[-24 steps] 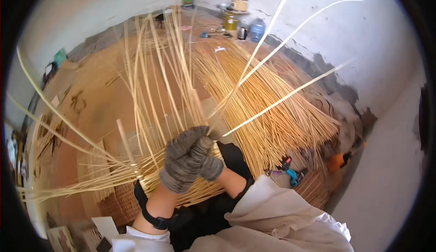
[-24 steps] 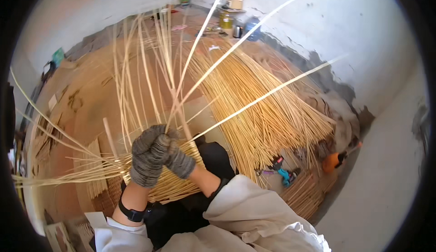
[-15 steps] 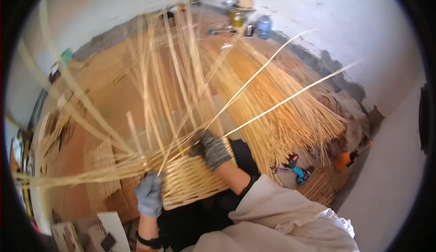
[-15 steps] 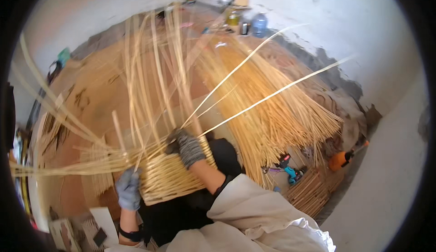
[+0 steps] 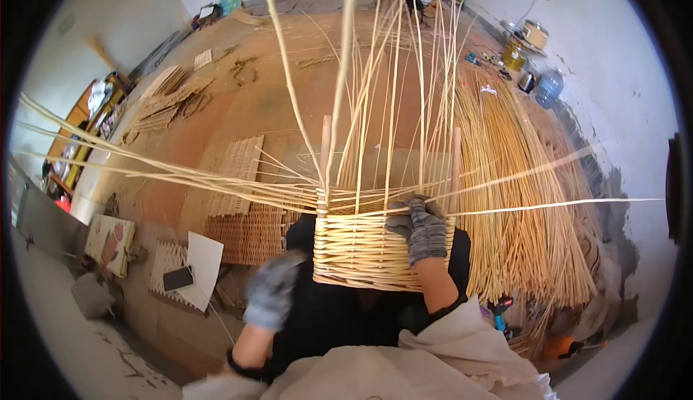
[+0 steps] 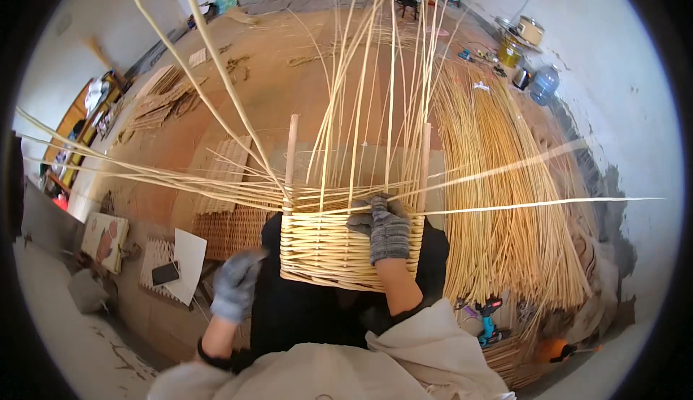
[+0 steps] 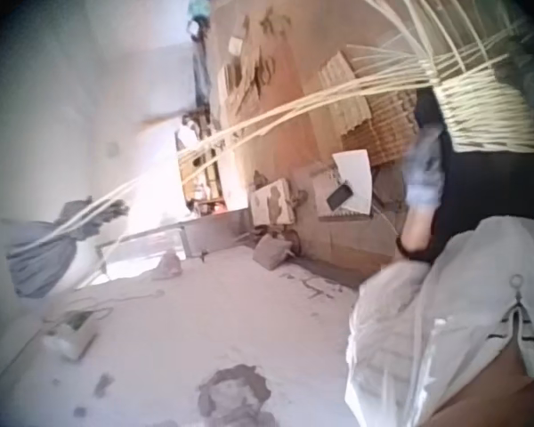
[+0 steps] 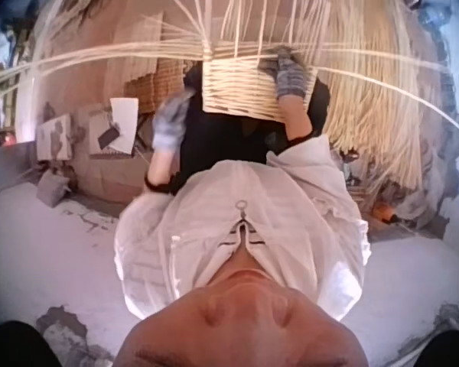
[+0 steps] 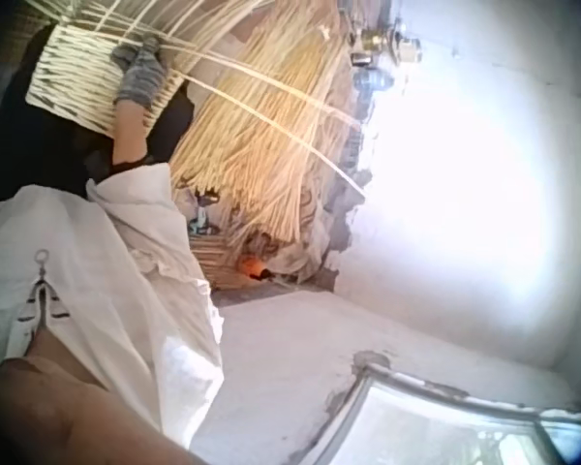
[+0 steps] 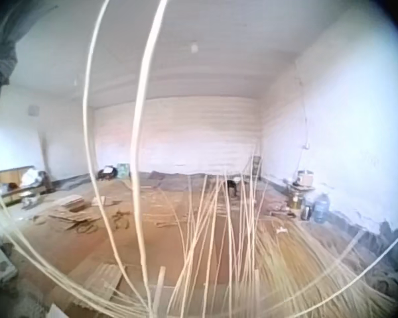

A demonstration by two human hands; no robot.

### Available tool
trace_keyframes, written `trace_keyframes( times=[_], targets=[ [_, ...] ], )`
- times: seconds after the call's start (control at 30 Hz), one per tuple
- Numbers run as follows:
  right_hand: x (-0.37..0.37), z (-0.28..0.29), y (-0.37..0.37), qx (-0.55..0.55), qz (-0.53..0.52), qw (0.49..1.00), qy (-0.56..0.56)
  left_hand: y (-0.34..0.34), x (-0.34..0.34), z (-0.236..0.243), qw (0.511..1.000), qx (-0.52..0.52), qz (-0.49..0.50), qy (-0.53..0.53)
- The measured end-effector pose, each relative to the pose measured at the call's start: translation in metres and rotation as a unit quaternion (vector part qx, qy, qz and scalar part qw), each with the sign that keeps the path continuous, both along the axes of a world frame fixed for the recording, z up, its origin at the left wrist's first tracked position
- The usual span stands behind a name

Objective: The person weaves long wooden strips into a basket frame, tucking ends and layering strips by hand, then uses shears to trim the excess length from the vertical supports.

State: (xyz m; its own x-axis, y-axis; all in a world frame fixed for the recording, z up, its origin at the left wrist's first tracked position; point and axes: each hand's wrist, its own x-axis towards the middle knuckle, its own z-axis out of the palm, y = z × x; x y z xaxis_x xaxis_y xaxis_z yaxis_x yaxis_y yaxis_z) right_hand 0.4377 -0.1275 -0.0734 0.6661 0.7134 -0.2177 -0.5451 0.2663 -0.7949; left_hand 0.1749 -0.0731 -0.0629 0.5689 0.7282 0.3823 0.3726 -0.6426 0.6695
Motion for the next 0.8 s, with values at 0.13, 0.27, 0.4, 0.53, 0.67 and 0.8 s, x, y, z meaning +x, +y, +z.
trace_keyframes(
  times=[0.13,0.27,0.4,0.53,0.67,0.8],
  targets=[
    [0.006,-0.007,0.011,-0.031,0.063,0.998,-0.004,0.040,0.127,0.003,0.982,-0.060,0.088,0.155],
    [0.006,-0.006,-0.008,-0.102,0.050,0.993,0.030,0.074,0.134,0.004,0.950,-0.193,-0.146,0.195],
    [0.056,-0.036,0.012,-0.103,0.182,0.963,-0.173,0.044,0.135,-0.009,0.979,-0.201,0.006,0.021],
    [0.067,-0.011,0.117,-0.226,0.071,0.548,-0.802,0.027,0.162,-0.031,0.973,-0.176,0.146,0.009],
    [0.050,0.044,0.082,-0.041,-0.011,0.895,-0.444,0.048,0.148,-0.015,0.965,-0.243,0.079,0.061],
    [0.051,0.002,-0.006,-0.014,-0.056,0.941,-0.334,0.060,0.157,0.024,0.901,-0.323,-0.011,0.290]
  ],
)
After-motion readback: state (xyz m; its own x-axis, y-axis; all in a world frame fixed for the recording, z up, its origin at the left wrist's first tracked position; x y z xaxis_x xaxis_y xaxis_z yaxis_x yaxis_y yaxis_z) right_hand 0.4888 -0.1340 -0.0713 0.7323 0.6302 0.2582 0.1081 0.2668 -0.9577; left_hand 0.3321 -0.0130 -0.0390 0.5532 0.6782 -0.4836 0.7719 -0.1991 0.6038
